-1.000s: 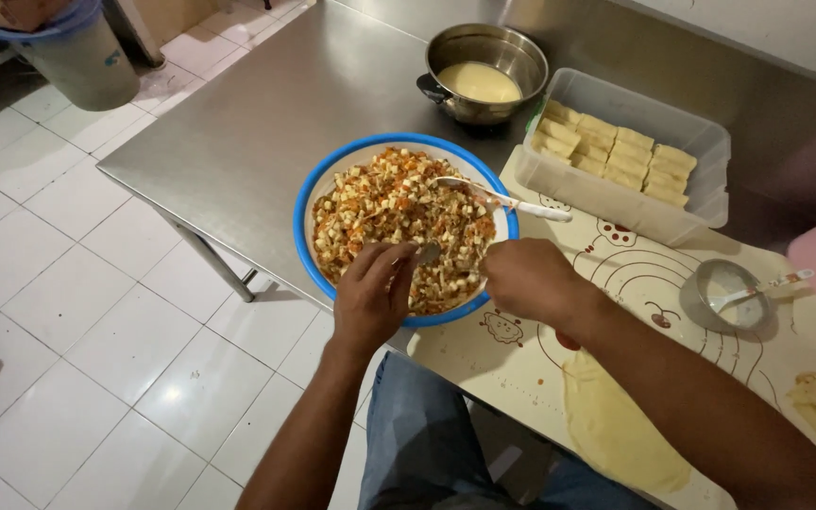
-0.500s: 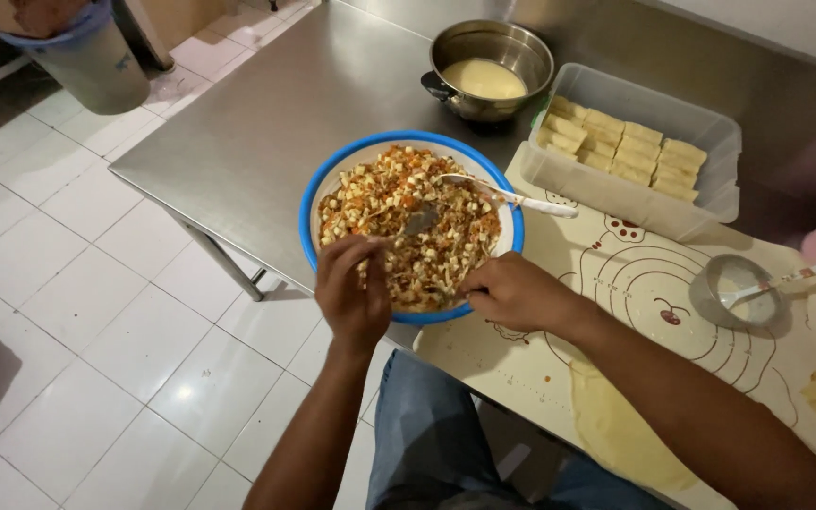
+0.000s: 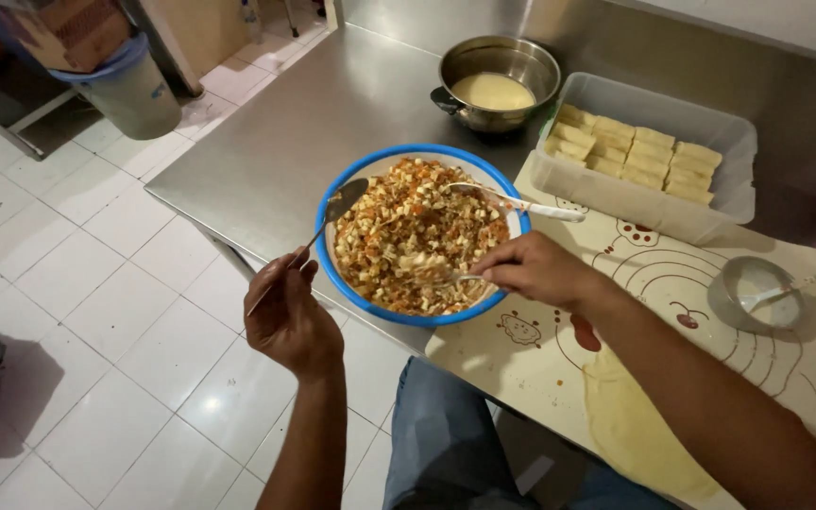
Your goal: Preparing pastries by scooping filling onto dough sheets and folding them into rolls.
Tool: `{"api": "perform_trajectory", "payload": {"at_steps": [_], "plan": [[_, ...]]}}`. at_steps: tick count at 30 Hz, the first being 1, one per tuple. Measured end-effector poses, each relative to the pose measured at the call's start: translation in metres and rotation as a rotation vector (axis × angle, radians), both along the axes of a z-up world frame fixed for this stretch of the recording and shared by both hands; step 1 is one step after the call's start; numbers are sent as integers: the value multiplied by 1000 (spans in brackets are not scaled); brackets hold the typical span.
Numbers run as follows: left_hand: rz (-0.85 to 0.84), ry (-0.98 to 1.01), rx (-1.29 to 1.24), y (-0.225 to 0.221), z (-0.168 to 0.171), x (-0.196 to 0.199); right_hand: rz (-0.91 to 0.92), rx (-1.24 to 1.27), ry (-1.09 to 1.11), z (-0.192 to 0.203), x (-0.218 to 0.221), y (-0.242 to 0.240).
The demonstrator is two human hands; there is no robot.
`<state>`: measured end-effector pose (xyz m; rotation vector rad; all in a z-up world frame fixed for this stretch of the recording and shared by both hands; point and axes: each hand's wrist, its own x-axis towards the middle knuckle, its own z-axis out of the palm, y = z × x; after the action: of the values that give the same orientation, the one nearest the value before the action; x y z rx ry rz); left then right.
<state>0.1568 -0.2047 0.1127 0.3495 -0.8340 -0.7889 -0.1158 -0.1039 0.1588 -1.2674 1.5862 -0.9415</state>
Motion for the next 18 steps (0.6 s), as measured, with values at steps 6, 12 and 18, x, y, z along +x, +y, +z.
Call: {"api": "perform_trajectory", "payload": {"at_steps": [6,12,18], "plan": [[-97,-17,-18,16,-15,-12,-147,-49,-102,7,-45,64],[-307,-118,-49,55,-29,-46,-338,-46,-77,-10,-85,191],[-554,-305,-86,113,-47,-93,-540,-46,42,-76,-93,308]]}}
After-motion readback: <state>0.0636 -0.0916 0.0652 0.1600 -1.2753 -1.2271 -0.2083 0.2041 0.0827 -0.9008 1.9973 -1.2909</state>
